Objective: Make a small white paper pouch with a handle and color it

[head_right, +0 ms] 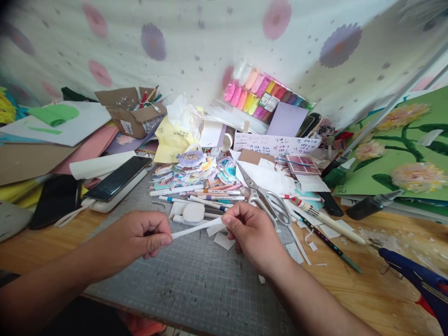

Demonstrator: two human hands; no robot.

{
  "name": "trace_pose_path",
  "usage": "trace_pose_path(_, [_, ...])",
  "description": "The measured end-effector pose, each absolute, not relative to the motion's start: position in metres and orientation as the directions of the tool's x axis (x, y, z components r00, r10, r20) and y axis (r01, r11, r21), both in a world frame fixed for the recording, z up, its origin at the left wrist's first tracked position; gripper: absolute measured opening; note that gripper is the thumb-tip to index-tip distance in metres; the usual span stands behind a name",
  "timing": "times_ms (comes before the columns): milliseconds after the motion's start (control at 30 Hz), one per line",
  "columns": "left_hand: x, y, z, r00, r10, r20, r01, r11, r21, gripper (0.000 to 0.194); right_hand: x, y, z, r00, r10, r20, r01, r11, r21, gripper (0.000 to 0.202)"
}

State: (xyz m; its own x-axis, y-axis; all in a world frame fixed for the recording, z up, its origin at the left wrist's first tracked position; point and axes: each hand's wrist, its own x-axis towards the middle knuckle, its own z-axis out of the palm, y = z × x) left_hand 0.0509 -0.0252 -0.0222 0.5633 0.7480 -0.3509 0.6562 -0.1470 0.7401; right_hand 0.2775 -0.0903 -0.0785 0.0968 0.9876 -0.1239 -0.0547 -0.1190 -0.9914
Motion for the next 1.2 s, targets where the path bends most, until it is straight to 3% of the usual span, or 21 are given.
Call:
trace_pose_path(200, [0.053, -0.028, -0.029, 0.6, 0.727, -0.334, 0.527, -0.045, 0.849, 0.016, 0.275, -0.09, -0.077, 0.061, 0.989, -0.133, -0.095, -0.127, -0.987, 0.027])
trace_pose_path(467, [0.053, -0.025, -0.033, 0.574, 0.757, -0.311, 0.535, -0.059, 0.843, 0.02, 0.269, -0.09, -0.072, 0.021, 0.991, -0.129, -0.172, -0.124, -0.977, 0.031])
trace_pose_path(600, [0.054, -0.026, -0.032, 0.591, 0.74, -0.319, 0.526, -0.055, 0.848, 0.023, 0.267, -0.09, -0.071, 0.037, 0.992, -0.121, -0.126, -0.115, -0.985, 0.033])
trace_pose_path(833, [0.048, -0.025, -0.029, 0.626, 0.694, -0.355, 0.608, -0.15, 0.78, 0.028, 0.274, -0.091, -0.073, 0.058, 0.993, -0.1, -0.066, -0.096, -0.993, 0.033])
trace_pose_path(1067, [0.045, -0.024, -0.024, 0.677, 0.686, -0.267, 0.562, -0.247, 0.79, 0.027, 0.275, -0.09, -0.07, 0.086, 0.987, -0.133, -0.236, -0.11, -0.966, 0.032])
trace_pose_path(1200, [0.042, -0.022, -0.024, 0.677, 0.704, -0.214, 0.554, -0.296, 0.778, 0.028, 0.272, -0.092, -0.061, 0.116, 0.983, -0.145, -0.24, -0.114, -0.964, 0.032])
